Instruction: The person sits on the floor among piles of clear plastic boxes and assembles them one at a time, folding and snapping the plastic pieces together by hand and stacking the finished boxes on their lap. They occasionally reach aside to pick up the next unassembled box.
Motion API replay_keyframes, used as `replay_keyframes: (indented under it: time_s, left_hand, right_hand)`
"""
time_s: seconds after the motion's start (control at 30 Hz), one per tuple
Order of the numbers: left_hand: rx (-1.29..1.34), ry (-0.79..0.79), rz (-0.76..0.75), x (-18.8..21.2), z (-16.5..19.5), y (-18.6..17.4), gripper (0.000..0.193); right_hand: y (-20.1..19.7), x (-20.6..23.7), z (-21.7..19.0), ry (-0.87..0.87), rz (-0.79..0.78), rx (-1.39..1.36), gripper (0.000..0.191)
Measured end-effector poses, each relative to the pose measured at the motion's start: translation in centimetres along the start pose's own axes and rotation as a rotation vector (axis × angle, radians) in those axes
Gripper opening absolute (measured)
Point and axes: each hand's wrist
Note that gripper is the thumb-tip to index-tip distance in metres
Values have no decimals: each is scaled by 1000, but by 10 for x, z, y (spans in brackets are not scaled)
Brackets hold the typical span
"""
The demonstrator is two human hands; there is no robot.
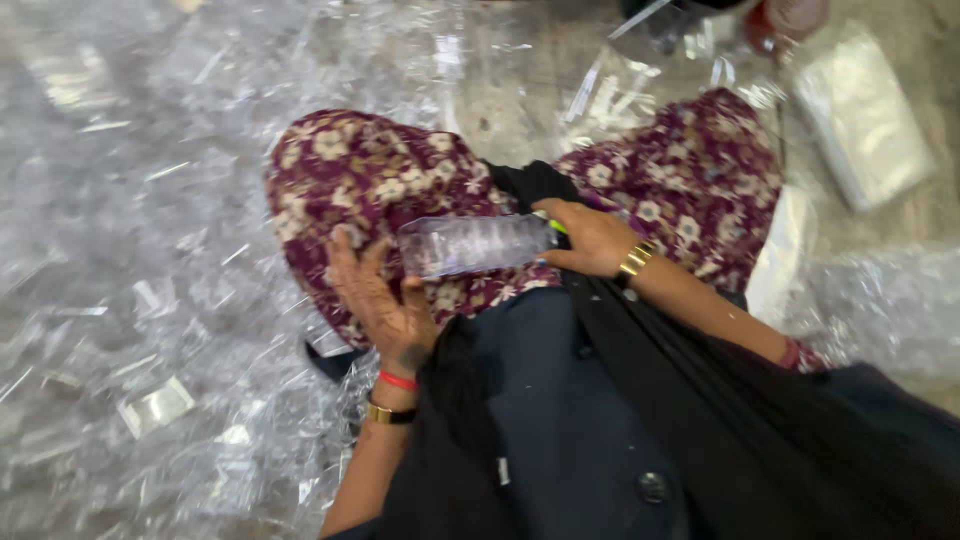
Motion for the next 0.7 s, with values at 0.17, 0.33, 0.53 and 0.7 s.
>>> replay_keyframes:
  time_s: [0.17, 0.33, 0.53, 0.7]
  left_hand:
    - [-219, -206, 263, -26, -54, -52, 55]
    - [-549, -454, 140, -62, -99, -86, 70]
    - [-722, -722, 43, -86, -93, -77, 37]
    - [-600, -546, 165, -72, -89, -91, 39]
  right_hand:
    - [-9, -2, -7, -90, 59, 17, 80]
    - [-15, -3, -27, -134, 296, 84, 71]
    - [-20, 4, -38, -122, 417, 78, 60]
    - [-16, 14, -35, -219, 631, 73, 45]
Point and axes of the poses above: each hand's wrist, its own x-axis away from the middle knuckle, its own y-axis out of the palm, z = x × y, and after that the axes turned 14 degrees about -z, right-handed
